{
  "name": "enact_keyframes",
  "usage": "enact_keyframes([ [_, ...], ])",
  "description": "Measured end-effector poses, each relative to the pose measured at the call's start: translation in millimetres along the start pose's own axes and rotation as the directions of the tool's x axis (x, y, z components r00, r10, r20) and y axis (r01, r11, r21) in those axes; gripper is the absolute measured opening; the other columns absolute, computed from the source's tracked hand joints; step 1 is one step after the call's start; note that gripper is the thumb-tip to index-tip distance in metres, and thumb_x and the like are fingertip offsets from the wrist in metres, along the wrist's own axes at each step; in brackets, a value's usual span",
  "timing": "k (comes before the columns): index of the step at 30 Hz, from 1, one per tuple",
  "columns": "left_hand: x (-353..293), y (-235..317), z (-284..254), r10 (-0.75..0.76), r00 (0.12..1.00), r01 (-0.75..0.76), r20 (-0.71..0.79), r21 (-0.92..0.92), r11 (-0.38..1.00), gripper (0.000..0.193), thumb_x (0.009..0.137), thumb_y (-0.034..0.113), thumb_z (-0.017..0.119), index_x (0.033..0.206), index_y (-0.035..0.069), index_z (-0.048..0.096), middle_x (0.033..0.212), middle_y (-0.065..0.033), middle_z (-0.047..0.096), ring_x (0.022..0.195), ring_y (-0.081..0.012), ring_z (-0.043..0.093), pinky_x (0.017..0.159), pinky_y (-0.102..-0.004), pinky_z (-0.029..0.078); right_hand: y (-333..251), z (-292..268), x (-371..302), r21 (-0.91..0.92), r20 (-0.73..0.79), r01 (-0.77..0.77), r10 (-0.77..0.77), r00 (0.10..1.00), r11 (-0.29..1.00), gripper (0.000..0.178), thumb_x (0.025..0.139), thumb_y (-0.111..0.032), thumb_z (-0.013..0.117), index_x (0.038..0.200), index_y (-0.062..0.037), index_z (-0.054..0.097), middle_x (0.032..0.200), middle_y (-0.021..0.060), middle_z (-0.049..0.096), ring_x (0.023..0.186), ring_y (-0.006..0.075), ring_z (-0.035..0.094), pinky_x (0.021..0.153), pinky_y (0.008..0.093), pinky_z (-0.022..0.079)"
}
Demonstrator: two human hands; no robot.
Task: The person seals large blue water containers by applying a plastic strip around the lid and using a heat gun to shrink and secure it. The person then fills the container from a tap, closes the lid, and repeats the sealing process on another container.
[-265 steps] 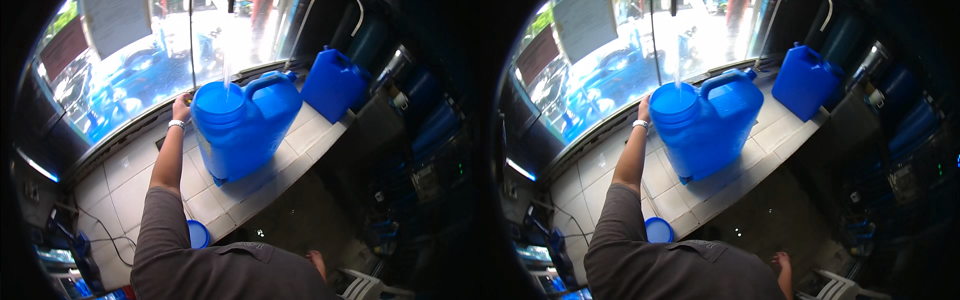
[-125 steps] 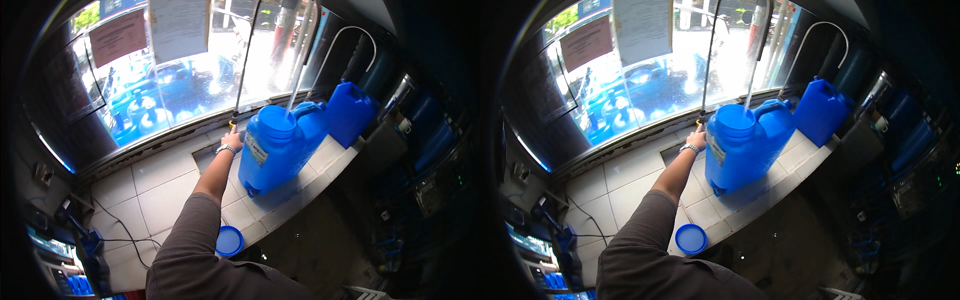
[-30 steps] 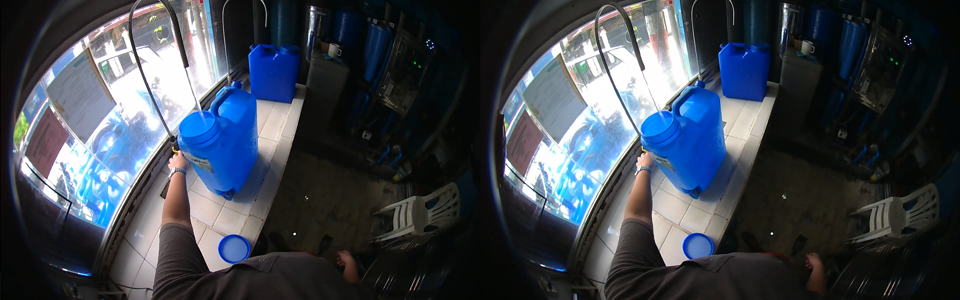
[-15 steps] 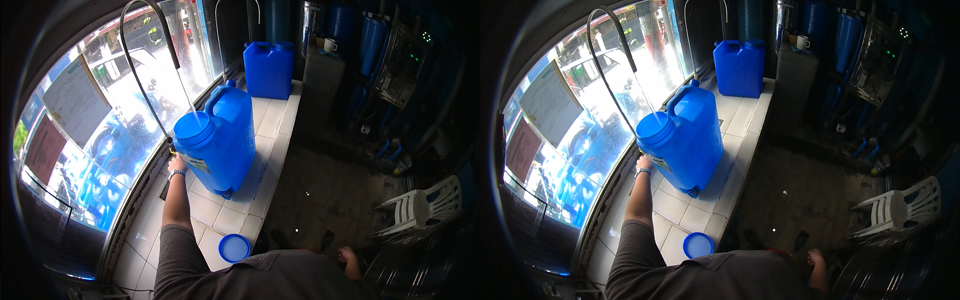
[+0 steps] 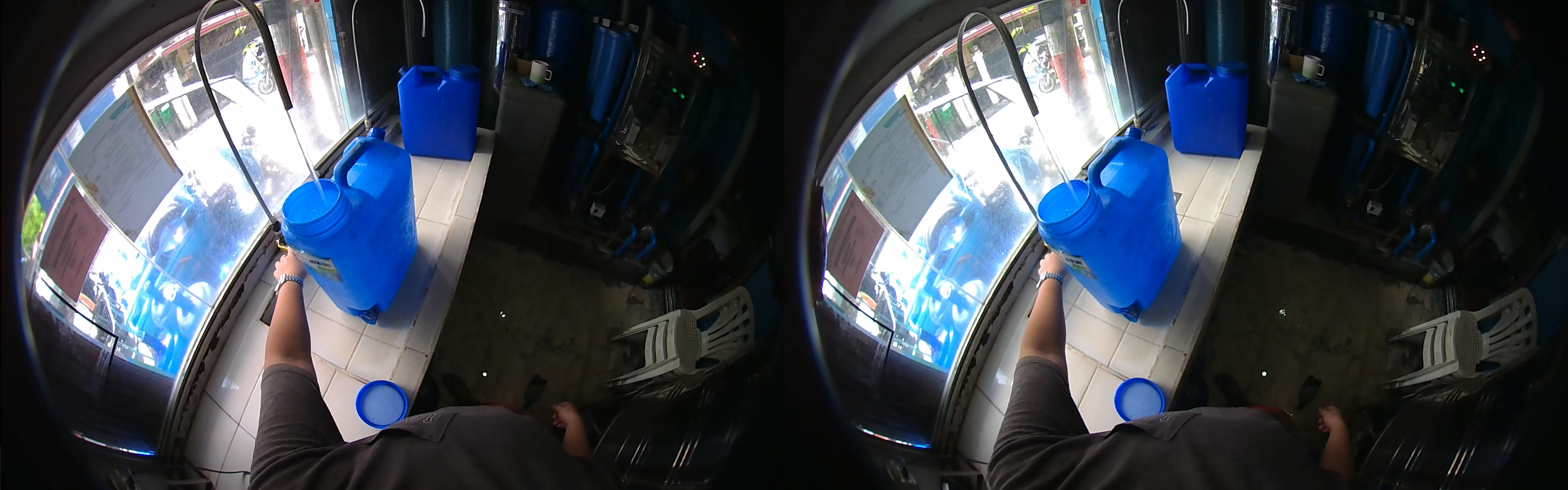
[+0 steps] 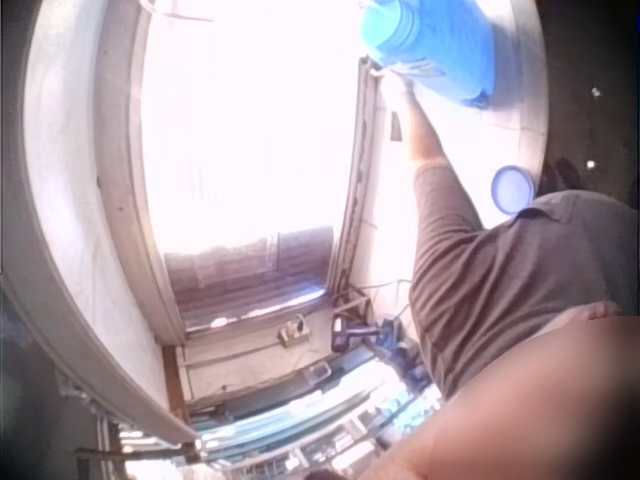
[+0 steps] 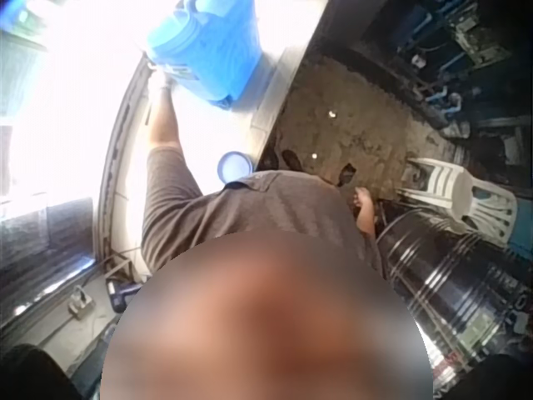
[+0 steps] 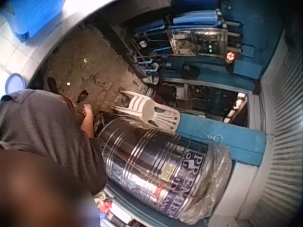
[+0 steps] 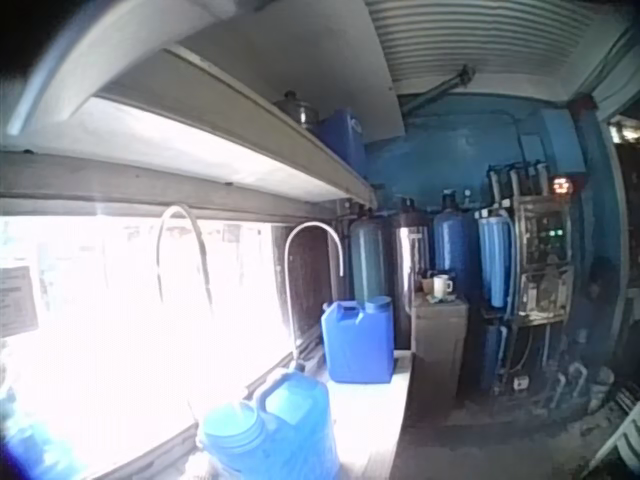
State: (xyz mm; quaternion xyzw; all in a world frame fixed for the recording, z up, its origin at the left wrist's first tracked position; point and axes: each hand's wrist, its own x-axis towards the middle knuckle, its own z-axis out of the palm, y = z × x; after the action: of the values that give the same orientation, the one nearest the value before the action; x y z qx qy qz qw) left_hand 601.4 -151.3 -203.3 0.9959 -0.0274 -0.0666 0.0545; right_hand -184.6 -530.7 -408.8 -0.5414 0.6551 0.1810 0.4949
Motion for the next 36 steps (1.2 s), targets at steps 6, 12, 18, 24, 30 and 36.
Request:
enact_keyframes([
  [6,0.9,-0.5,3.0,-0.011,1.0,0.011,0.003,0.009,1.0,0.057,0.093,0.027,0.046,0.147,0.021,0.032,0.132,-0.0112,0.054,0.121,-0.0302,0.052,0.096,-0.0439,0.045,1.6,1.9,2.8,-0.005,-0.016,0.007,-0.008,1.0,1.0,0.034,0.095,-0.033,0.053,0.118,-0.0082,0.048,0.077,0.0082,0.061,0.05,0.0192,0.059,0.043,0.034,0.048],
  [12,-3.5,0.5,2.3,-0.007,1.0,0.008,0.01,-0.022,1.0,0.059,0.093,0.027,0.046,0.149,0.021,0.028,0.132,-0.0123,0.054,0.12,-0.0305,0.052,0.096,-0.0437,0.045,-0.1,0.2,3.5,-0.019,-0.008,0.015,-0.015,1.0,1.0,0.03,0.095,-0.031,0.052,0.114,-0.0076,0.05,0.077,0.0093,0.061,0.051,0.0204,0.06,0.043,0.0348,0.048],
  [18,-9.0,1.5,2.5,-0.006,1.0,0.007,0.002,-0.06,0.998,0.062,0.091,0.026,0.047,0.149,0.023,0.026,0.129,-0.0135,0.057,0.119,-0.0316,0.053,0.096,-0.0439,0.045,0.4,-2.8,3.1,0.004,-0.013,0.018,-0.018,1.0,1.0,0.027,0.095,-0.029,0.052,0.112,-0.0075,0.052,0.076,0.0098,0.061,0.052,0.0214,0.061,0.043,0.0351,0.049],
  [24,-13.6,2.5,2.0,-0.025,1.0,0.025,-0.005,-0.079,0.997,0.065,0.09,0.027,0.049,0.15,0.025,0.024,0.127,-0.0154,0.058,0.117,-0.0327,0.055,0.095,-0.044,0.045,3.4,-5.3,5.7,0.01,0.018,0.018,-0.018,1.0,1.0,0.031,0.095,-0.031,0.052,0.115,-0.0065,0.05,0.077,0.009,0.061,0.05,0.0199,0.06,0.042,0.0336,0.048],
  [30,-15.7,3.0,2.7,-0.039,0.999,0.038,-0.008,-0.078,0.996,0.065,0.09,0.029,0.05,0.15,0.025,0.023,0.125,-0.0158,0.06,0.116,-0.0336,0.056,0.095,-0.0444,0.045,4.3,-5.4,5.5,0.021,0.005,-0.003,0.003,1.0,1.0,0.031,0.095,-0.03,0.052,0.116,-0.0082,0.049,0.078,0.0088,0.061,0.051,0.0196,0.06,0.043,0.0334,0.049],
  [36,-15.9,2.0,3.6,-0.038,0.999,0.037,-0.009,-0.101,0.994,0.067,0.09,0.034,0.051,0.15,0.028,0.022,0.125,-0.0159,0.06,0.116,-0.0336,0.056,0.095,-0.0448,0.045,4.9,-6.6,2.7,0.017,0.003,-0.004,0.004,1.0,1.0,0.03,0.095,-0.03,0.053,0.116,-0.0092,0.049,0.078,0.009,0.061,0.051,0.0202,0.06,0.044,0.0344,0.049],
])
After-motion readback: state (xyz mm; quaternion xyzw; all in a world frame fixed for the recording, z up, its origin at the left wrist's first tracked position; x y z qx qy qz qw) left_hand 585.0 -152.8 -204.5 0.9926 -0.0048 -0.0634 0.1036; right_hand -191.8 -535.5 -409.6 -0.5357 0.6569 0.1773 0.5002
